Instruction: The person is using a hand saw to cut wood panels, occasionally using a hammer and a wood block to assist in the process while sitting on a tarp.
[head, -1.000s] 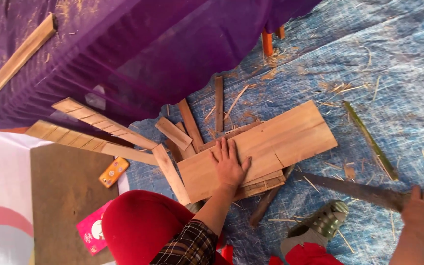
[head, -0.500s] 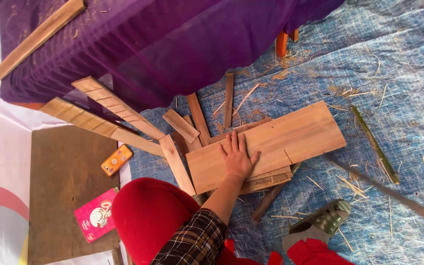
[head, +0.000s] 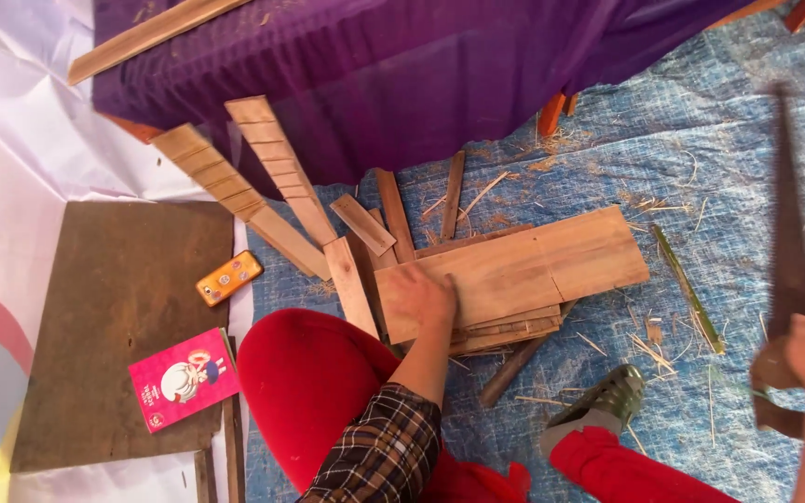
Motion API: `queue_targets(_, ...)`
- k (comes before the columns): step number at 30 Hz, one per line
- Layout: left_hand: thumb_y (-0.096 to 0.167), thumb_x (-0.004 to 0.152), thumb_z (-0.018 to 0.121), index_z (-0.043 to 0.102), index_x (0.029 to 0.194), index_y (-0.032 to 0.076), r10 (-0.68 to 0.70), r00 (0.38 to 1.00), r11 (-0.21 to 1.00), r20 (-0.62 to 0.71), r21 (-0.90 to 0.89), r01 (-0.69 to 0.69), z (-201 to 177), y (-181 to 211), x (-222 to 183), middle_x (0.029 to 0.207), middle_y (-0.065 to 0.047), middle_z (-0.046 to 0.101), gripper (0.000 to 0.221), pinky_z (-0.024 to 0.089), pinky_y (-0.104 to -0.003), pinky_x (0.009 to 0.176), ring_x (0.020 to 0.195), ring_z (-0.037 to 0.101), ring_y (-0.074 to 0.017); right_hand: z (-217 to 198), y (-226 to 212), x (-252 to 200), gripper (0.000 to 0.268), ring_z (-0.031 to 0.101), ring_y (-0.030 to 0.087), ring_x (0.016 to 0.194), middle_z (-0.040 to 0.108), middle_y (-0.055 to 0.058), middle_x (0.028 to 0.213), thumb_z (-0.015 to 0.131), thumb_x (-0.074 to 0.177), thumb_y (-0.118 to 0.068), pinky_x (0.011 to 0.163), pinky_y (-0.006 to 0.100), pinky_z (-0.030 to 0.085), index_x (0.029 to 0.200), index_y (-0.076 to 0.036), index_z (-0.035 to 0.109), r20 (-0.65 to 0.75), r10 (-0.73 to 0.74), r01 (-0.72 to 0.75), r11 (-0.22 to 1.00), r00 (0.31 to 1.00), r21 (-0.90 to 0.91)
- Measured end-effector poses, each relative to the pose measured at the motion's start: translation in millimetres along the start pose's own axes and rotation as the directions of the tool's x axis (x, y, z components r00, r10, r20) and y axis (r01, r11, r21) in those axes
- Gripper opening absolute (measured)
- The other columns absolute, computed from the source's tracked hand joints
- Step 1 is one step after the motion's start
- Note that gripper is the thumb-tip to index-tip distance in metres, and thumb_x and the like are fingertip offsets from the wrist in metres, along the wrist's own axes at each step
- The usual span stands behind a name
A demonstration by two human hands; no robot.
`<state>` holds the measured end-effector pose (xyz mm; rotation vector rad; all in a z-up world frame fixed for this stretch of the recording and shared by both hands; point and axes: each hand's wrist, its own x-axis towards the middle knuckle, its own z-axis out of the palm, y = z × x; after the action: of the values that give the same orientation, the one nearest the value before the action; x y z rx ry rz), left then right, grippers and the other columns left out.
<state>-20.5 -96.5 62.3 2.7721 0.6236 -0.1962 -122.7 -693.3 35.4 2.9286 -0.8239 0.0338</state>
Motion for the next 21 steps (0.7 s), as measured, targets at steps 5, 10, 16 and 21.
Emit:
queue_targets(5,0.07,0.085,0.063,0.029,0.153,0.006,-0.612,0.784,0.756,0.101,-0.216,0.618,10,-57,21,0.156,-0.018,0.033,0.1,0.032,-0.063,0.098,0.13,0.04,-0.0386,-60,-107,-56,0.041,0.072,0.042,0.101,0.078,0.018,0.112,0.063,0.107,-0.027,0.085,0.051,0.054,0.143,-0.01,0.063,0.099,-0.04,0.008,0.951,0.994,0.308)
queue_targets(10,0.055,0.089,0.067,0.05,0.128,0.004,-0.485,0.81,0.672,0.329,-0.454,0.586,14,-69,32,0.125,-0.019,0.064,0.067,0.051,-0.053,0.094,0.111,0.066,-0.0378,-159,-164,-98,0.038,0.055,0.037,0.103,0.057,0.03,0.123,0.056,0.108,-0.005,0.082,0.046,0.045,0.144,0.006,0.047,0.309,-0.102,-0.249,0.385,0.946,0.889)
queue_targets(16,0.055,0.089,0.069,0.05,0.136,0.004,-0.484,0.787,0.66,0.382,-0.431,0.615,10,-68,32,0.135,-0.02,0.051,0.072,0.046,-0.054,0.1,0.119,0.057,-0.0374,-41,-174,-175,0.037,0.053,0.028,0.069,0.061,0.017,0.094,0.062,0.086,-0.015,0.05,0.039,0.039,0.122,-0.006,0.058,0.589,-0.258,-0.62,-0.053,0.765,0.782)
queue_targets(21,0.048,0.088,0.069,0.047,0.137,0.004,-0.256,0.959,0.959,-0.125,-0.162,0.234,23,-30,23,0.14,-0.019,0.042,0.069,0.035,-0.051,0.1,0.12,0.044,-0.036,-117,-232,-177,0.058,0.06,0.033,0.101,0.06,0.021,0.122,0.06,0.092,-0.001,0.08,0.043,0.048,0.147,-0.003,0.043,0.606,-0.278,-0.623,0.034,0.745,0.781)
